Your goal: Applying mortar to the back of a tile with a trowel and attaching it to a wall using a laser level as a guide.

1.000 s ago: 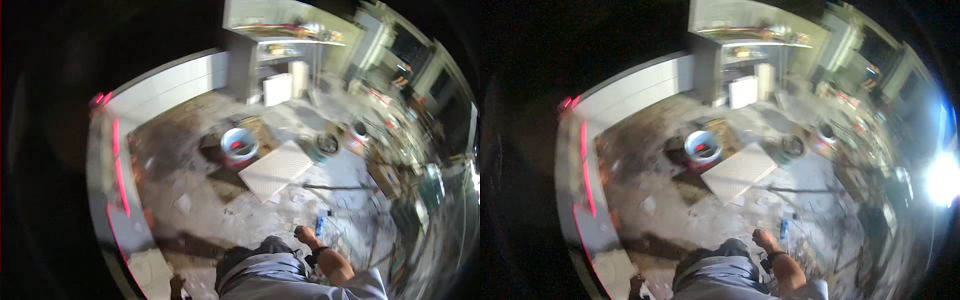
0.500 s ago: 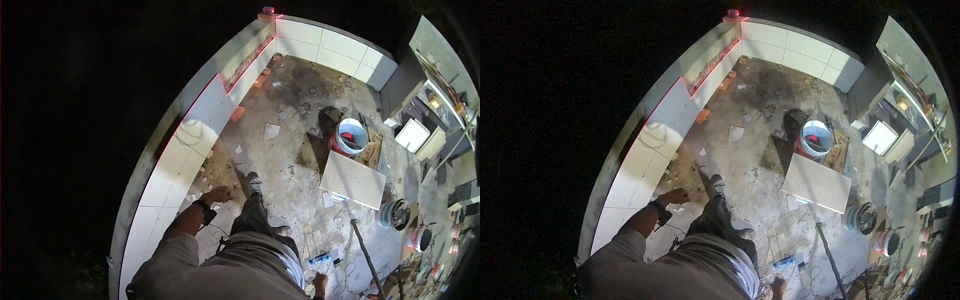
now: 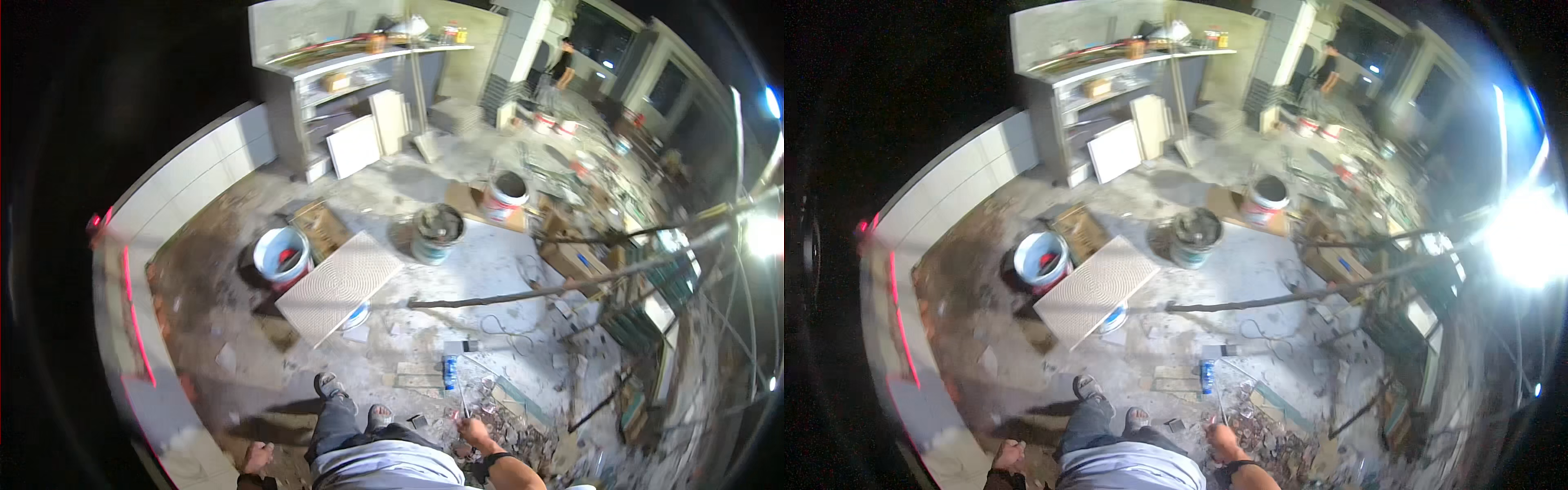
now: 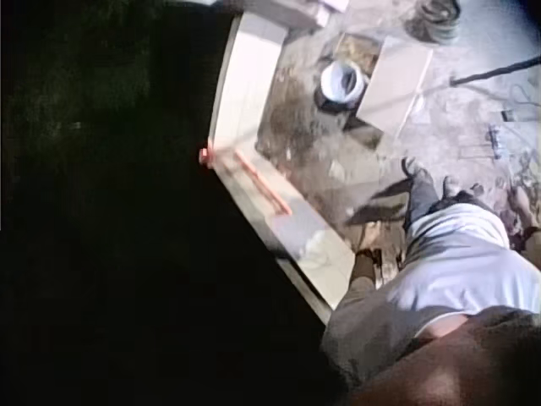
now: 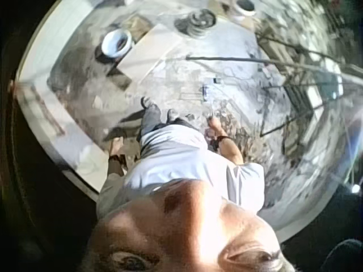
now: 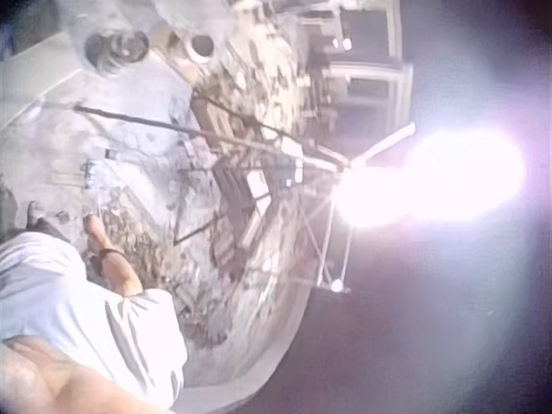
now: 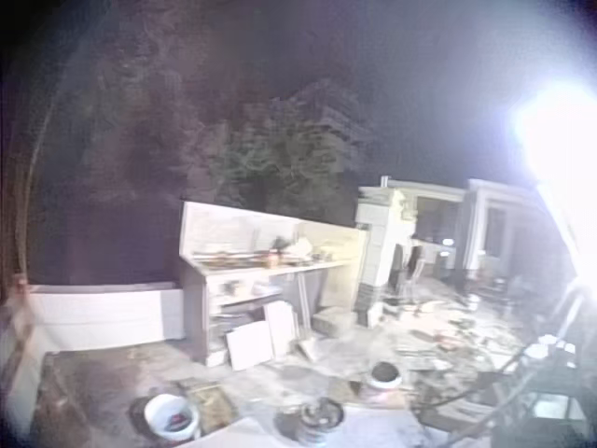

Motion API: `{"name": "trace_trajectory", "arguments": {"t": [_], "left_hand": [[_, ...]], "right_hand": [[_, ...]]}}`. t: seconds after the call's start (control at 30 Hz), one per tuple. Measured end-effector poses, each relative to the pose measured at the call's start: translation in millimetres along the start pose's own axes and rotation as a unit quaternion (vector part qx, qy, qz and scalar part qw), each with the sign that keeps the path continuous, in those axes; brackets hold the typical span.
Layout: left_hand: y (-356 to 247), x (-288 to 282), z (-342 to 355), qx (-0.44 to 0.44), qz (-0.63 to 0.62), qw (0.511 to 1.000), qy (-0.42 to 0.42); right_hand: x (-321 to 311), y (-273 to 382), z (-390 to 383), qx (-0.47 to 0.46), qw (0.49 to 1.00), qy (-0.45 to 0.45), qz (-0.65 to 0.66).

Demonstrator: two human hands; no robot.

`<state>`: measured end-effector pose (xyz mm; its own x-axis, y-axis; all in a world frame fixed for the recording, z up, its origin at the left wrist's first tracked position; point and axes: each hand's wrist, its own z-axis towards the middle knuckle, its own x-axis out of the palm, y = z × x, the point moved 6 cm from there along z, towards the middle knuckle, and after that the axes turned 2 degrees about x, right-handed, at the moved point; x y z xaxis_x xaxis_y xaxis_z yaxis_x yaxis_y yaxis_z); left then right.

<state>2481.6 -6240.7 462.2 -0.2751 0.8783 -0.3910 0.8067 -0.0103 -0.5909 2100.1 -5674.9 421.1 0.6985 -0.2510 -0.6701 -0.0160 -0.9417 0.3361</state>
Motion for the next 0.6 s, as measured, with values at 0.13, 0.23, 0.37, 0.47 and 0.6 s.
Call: {"name": "trace_trajectory", "arguments": {"t": [0.13, 0.23, 0.37, 0.47, 0.6], "left_hand": [[-125.3, -2.1, 93.5, 0.033, 0.068, 0.997, -0.016], [-155.9, -23.2, 154.1, 0.137, 0.119, 0.983, -0.013], [-174.1, -29.6, 229.7, 0.162, 0.149, 0.975, 0.025], [-243.3, -6.0, 255.4, 0.100, 0.163, 0.976, 0.108], [-246.2, -17.2, 294.8, 0.087, 0.149, 0.976, 0.130]], "right_hand": [[6.0, 24.3, -23.2, 0.033, 0.994, 0.015, 0.107], [9.2, 32.8, -23.5, -0.076, 0.993, -0.053, 0.068], [2.0, 14.6, -26.5, 0.101, 0.990, 0.011, 0.098], [-19.5, 23.6, -37.5, 0.205, 0.977, -0.027, 0.046], [-61.8, 94.1, -10.6, 0.160, 0.977, -0.116, 0.082]]}}
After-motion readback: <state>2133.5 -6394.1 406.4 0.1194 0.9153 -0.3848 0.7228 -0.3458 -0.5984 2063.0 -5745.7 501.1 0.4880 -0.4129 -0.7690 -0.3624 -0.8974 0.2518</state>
